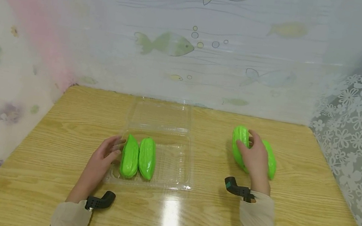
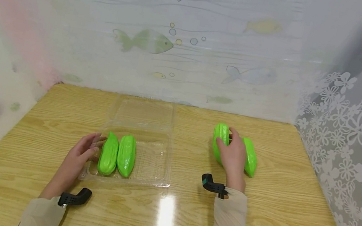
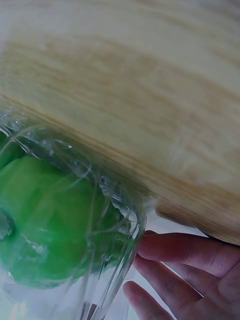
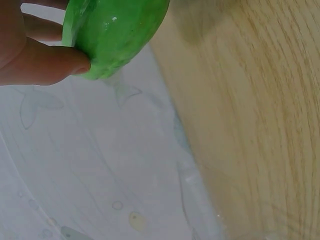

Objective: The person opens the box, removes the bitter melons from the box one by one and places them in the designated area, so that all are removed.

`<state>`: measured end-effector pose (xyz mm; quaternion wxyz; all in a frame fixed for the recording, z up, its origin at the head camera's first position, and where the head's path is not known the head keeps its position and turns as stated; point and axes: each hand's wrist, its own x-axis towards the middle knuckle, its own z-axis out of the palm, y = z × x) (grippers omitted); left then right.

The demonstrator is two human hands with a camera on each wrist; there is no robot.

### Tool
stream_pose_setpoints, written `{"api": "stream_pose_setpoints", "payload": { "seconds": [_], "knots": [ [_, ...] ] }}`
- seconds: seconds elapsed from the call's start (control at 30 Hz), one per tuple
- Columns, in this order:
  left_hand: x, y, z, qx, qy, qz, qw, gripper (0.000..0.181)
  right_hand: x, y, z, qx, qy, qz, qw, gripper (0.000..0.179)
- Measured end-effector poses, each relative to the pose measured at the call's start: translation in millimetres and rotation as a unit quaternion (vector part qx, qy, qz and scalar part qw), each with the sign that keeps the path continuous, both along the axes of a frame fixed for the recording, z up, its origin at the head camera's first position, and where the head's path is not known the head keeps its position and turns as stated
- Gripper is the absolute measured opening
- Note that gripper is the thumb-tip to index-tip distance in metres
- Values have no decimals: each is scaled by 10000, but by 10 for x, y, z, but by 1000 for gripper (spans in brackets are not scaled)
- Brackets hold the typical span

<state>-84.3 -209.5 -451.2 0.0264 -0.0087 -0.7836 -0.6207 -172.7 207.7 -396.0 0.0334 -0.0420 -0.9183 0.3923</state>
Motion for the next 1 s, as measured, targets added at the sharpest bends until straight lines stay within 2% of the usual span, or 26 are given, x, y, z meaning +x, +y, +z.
{"api": "stream_pose_setpoints", "payload": {
  "seconds": [0.37,0.7,1.0],
  "knots": [
    [-7,-6,-8,-8,-29,15,10000,45,-28,-48,-61,435,47,-47,9990,62],
    [4,-1,5,-178,-50,48,9998,45,-36,-100,-98,1101,191,-25,9937,60],
    [6,2,17,-162,-26,48,9999,45,-64,-108,-141,1204,188,-91,9925,59]
  ]
}}
